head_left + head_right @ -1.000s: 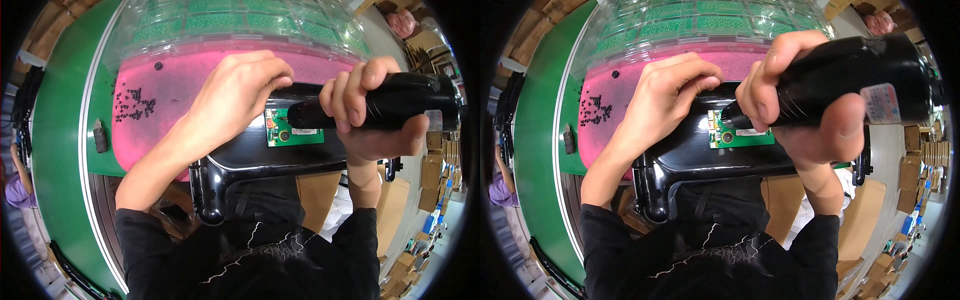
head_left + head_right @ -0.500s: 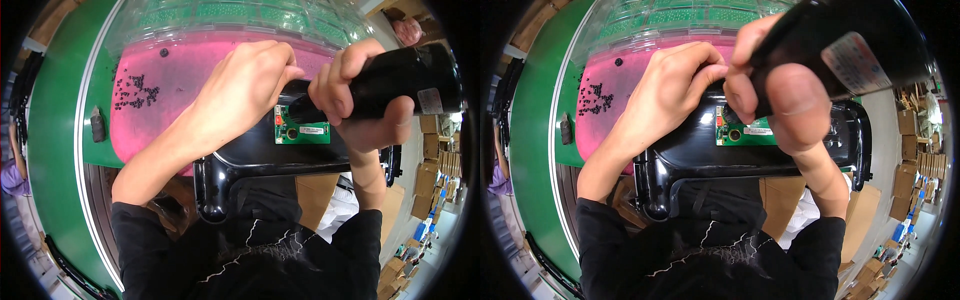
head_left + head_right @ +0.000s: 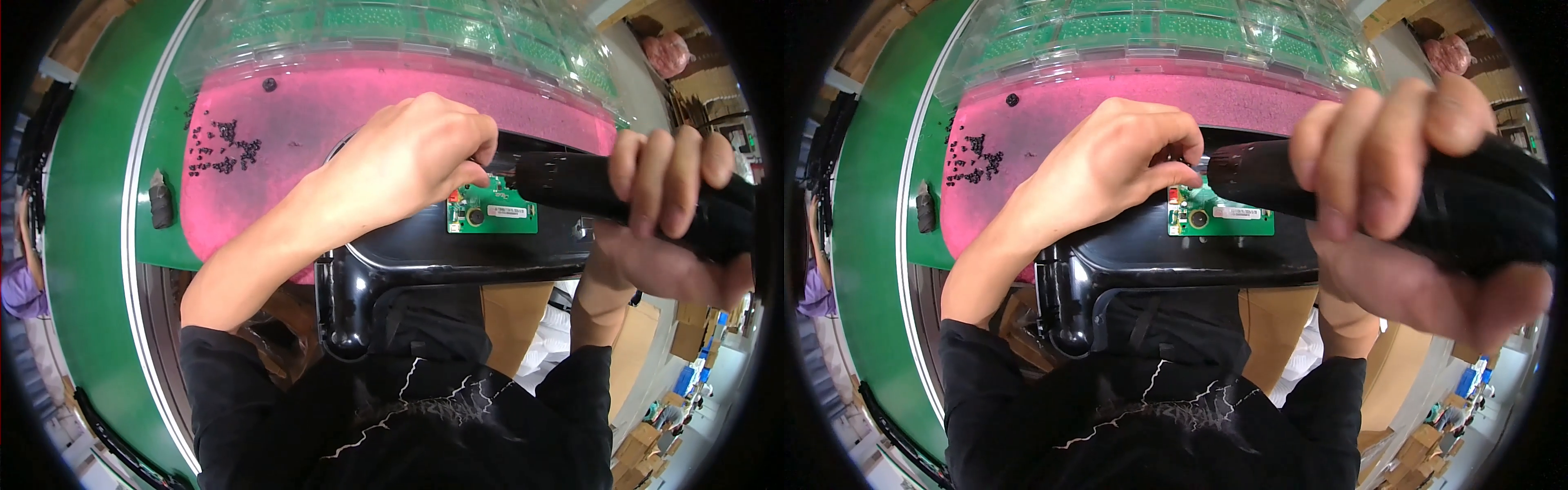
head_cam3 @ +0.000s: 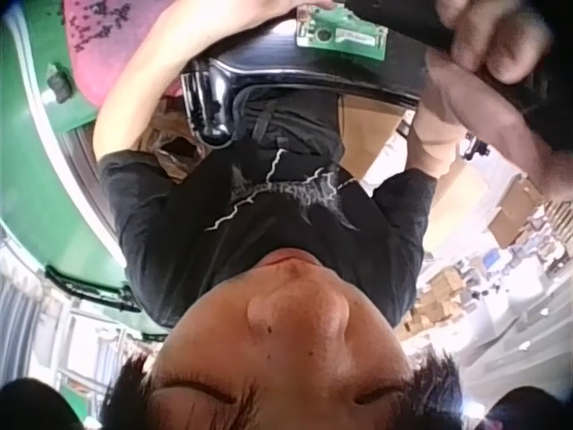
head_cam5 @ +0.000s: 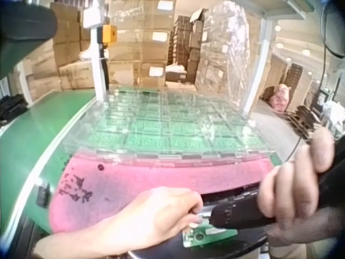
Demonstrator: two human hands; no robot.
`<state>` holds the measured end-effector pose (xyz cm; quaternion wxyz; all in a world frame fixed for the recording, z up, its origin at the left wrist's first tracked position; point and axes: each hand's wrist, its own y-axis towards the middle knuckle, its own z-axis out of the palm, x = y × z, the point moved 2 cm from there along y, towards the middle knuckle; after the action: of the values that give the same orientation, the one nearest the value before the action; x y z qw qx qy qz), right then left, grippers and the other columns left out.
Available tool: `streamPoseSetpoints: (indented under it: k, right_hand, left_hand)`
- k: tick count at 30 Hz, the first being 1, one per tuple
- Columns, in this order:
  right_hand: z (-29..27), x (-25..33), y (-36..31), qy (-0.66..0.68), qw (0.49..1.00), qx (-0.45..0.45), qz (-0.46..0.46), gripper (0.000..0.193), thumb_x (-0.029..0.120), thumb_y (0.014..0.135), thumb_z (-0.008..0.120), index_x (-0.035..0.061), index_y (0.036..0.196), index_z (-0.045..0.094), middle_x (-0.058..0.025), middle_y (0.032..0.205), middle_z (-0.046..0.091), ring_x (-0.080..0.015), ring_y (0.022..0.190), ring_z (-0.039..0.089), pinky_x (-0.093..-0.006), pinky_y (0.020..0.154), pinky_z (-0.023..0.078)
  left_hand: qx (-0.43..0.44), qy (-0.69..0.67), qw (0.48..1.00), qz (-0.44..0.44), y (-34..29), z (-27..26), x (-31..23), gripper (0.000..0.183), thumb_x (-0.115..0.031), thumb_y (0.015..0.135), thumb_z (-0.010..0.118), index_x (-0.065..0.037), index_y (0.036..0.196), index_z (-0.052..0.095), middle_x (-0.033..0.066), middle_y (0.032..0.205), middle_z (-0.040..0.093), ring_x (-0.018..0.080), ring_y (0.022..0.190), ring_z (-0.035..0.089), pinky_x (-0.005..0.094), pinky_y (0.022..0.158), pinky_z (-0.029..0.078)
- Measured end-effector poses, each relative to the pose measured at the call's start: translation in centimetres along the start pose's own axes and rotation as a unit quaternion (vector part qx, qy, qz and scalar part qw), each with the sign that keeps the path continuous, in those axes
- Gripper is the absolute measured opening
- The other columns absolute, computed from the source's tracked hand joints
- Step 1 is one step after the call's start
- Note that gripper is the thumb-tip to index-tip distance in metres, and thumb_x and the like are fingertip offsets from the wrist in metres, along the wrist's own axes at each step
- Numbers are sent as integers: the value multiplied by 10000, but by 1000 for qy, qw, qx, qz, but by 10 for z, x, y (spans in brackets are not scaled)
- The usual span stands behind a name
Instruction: Assembling electronic circuit boards into black plastic housings using an electric screwdriver on a factory line.
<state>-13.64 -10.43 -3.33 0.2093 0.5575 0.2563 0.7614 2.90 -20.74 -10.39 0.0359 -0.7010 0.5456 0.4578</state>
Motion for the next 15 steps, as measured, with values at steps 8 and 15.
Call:
streamPoseSetpoints:
  k: [8,15]
  right_hand:
    - [4,7,-6,17,1000,-21,-10,606,606,729,703,90,981,511,50,652,526,-66,484,490,-236,552,387]
    - [8,-3,-15,14,998,-10,62,645,667,773,688,92,993,492,49,634,538,-73,463,504,-251,528,415]
  left_hand:
    - [-4,-90,991,95,1,3,-3,162,-23,763,768,28,861,649,103,747,673,202,661,674,291,550,505]
    - [-8,-66,994,81,2,0,-5,103,-47,782,774,15,814,698,87,726,702,163,639,686,265,547,521]
